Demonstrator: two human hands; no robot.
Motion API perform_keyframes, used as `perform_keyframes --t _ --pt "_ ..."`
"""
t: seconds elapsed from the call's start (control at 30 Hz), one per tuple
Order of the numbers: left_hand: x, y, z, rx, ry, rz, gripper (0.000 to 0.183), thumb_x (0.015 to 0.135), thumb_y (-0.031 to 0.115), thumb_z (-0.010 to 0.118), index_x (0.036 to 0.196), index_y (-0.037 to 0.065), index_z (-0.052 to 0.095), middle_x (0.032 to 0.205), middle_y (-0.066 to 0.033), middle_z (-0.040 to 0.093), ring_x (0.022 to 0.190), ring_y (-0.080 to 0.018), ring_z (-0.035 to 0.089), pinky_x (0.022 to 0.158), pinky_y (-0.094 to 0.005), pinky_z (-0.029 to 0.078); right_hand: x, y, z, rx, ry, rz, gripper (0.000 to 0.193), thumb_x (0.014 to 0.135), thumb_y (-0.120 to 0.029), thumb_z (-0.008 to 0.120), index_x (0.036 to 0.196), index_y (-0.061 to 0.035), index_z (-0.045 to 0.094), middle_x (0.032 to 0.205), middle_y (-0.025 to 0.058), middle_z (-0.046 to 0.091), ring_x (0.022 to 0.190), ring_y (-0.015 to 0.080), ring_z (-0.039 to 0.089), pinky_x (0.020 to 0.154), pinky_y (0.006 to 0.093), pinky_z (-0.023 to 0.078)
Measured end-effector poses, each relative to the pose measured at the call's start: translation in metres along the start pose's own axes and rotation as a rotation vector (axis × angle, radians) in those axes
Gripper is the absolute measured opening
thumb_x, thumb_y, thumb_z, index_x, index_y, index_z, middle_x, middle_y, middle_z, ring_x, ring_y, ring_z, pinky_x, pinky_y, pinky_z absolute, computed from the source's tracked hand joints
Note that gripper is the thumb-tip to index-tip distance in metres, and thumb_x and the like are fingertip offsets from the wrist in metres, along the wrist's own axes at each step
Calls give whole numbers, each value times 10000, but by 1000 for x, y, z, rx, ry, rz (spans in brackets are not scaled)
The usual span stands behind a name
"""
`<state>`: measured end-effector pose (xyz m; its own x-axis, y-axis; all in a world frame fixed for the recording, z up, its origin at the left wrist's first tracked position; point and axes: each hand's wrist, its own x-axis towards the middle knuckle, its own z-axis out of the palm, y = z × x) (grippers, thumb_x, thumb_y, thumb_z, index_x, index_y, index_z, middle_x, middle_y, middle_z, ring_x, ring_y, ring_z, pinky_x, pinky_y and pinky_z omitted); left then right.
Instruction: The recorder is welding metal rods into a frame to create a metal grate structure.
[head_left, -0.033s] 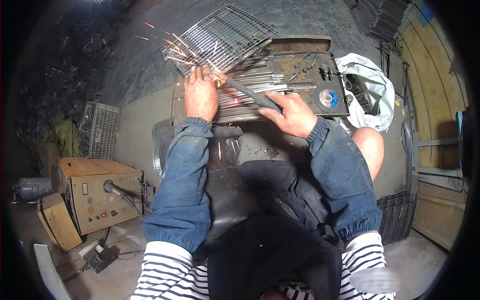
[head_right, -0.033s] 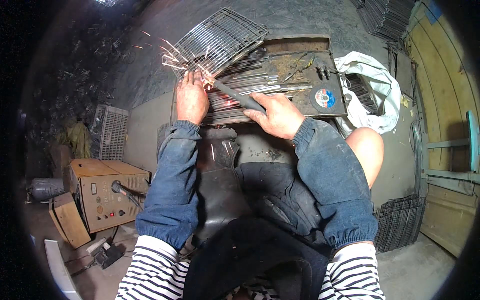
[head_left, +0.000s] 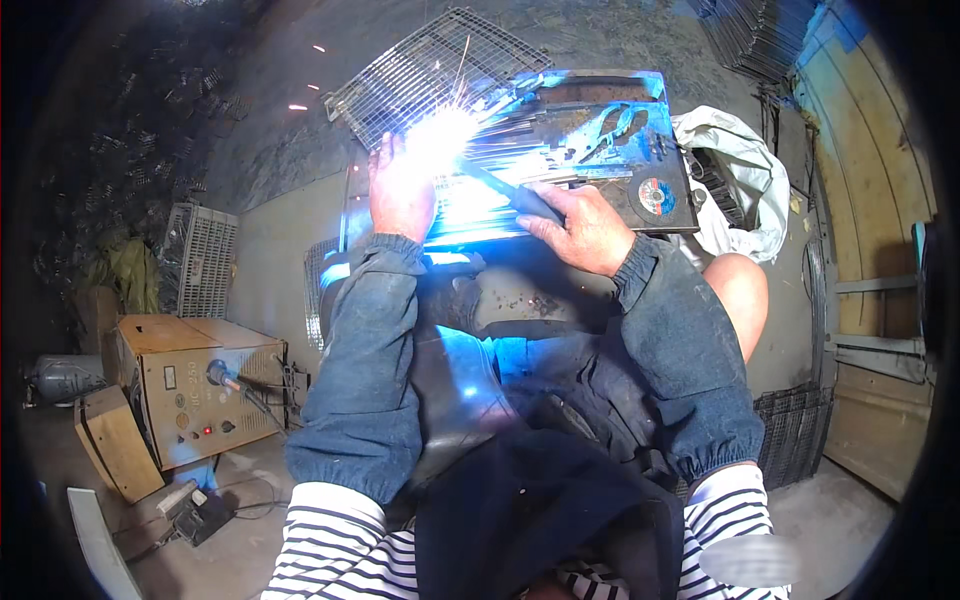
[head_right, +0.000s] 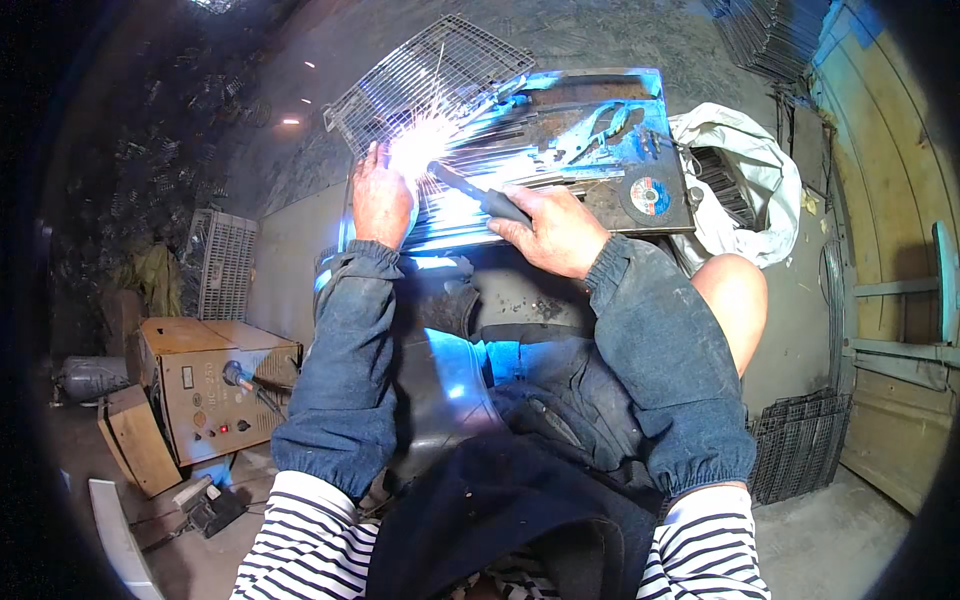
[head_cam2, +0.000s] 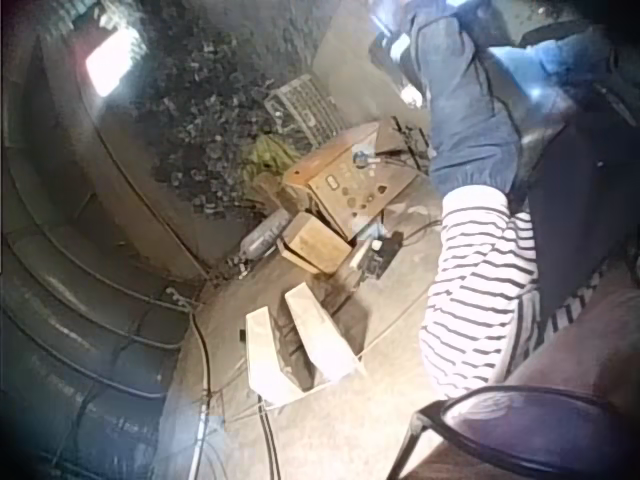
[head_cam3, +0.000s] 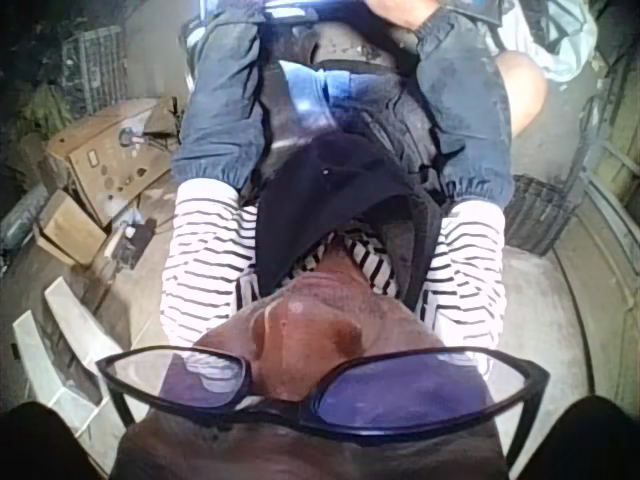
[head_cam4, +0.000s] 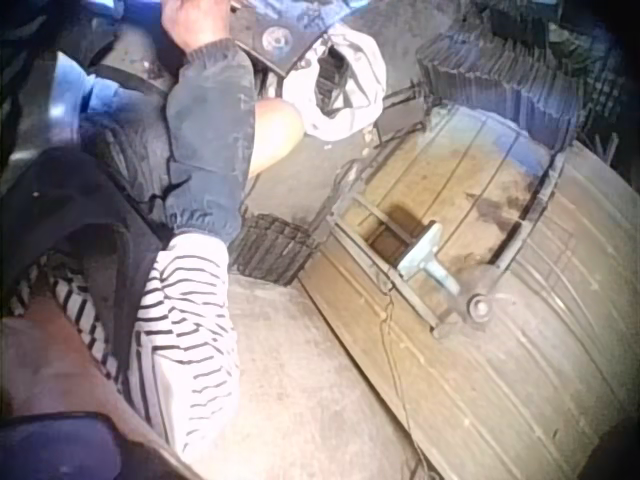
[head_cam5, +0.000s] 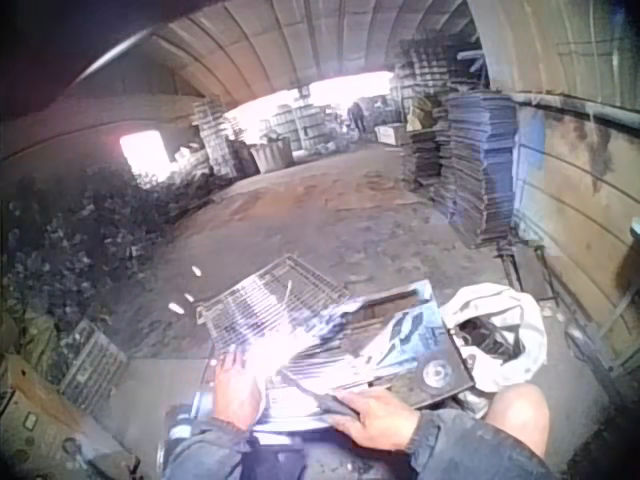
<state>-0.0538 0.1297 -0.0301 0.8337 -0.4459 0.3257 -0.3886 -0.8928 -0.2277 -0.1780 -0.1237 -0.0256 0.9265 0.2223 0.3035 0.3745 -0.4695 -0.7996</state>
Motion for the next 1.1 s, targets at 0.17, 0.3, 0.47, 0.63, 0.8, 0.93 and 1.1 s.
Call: perform_keyframes --t 0.17,0.3,0.47,0.63,0.8,0.93,1.1 --pt "-2 1 -1 -9 40 -6 520 872 146 621 1345 -59 553 1428 -263 534 1358 -399 488 1114 -485 413 0 6 4 -33 10 -46 377 925 -249 722 1200 -2 650 867 238 698 791 389 712 700 419 544" --pt "1 8 -10 -38 24 -16 570 835 74 613 1376 -73 508 1445 -266 514 1382 -397 460 1176 -487 352 -1 7 4 -41 54 -86 389 924 -253 726 1208 0 644 872 247 689 809 404 706 700 422 542" --pt "2 10 -9 -39 14 -43 540 846 71 579 1364 -70 525 1442 -266 519 1396 -368 455 1181 -498 339 -1 8 1 -69 20 -38 402 923 -261 727 1209 9 643 876 255 684 808 416 699 694 418 541" --pt "4 17 -10 6 111 -64 467 840 105 601 1270 -78 599 1374 -260 581 1324 -373 530 1042 -504 448 -6 -4 -21 -46 122 23 439 919 -238 738 1239 45 633 934 231 726 812 327 734 749 383 558" --pt "25 89 -84 -851 2 90 451 849 250 734 1159 -70 666 1133 -274 693 1086 -414 675 957 -442 524 -35 4 -71 0 342 154 410 935 -210 728 1253 33 638 984 202 746 889 209 737 808 335 555" --pt "75 53 -79 -860 24 100 485 933 316 635 1232 -65 648 1212 -278 666 1171 -401 643 1008 -408 501 -48 8 -88 22 371 209 476 932 -225 734 1280 78 617 1031 211 747 932 230 732 868 328 540" --pt "100 28 -34 -579 -176 244 495 952 303 545 1282 -58 617 1310 -286 609 1280 -419 548 1100 -454 436 -58 21 -89 -122 357 180 468 918 -225 741 1263 69 626 1032 237 739 954 289 745 855 352 559"
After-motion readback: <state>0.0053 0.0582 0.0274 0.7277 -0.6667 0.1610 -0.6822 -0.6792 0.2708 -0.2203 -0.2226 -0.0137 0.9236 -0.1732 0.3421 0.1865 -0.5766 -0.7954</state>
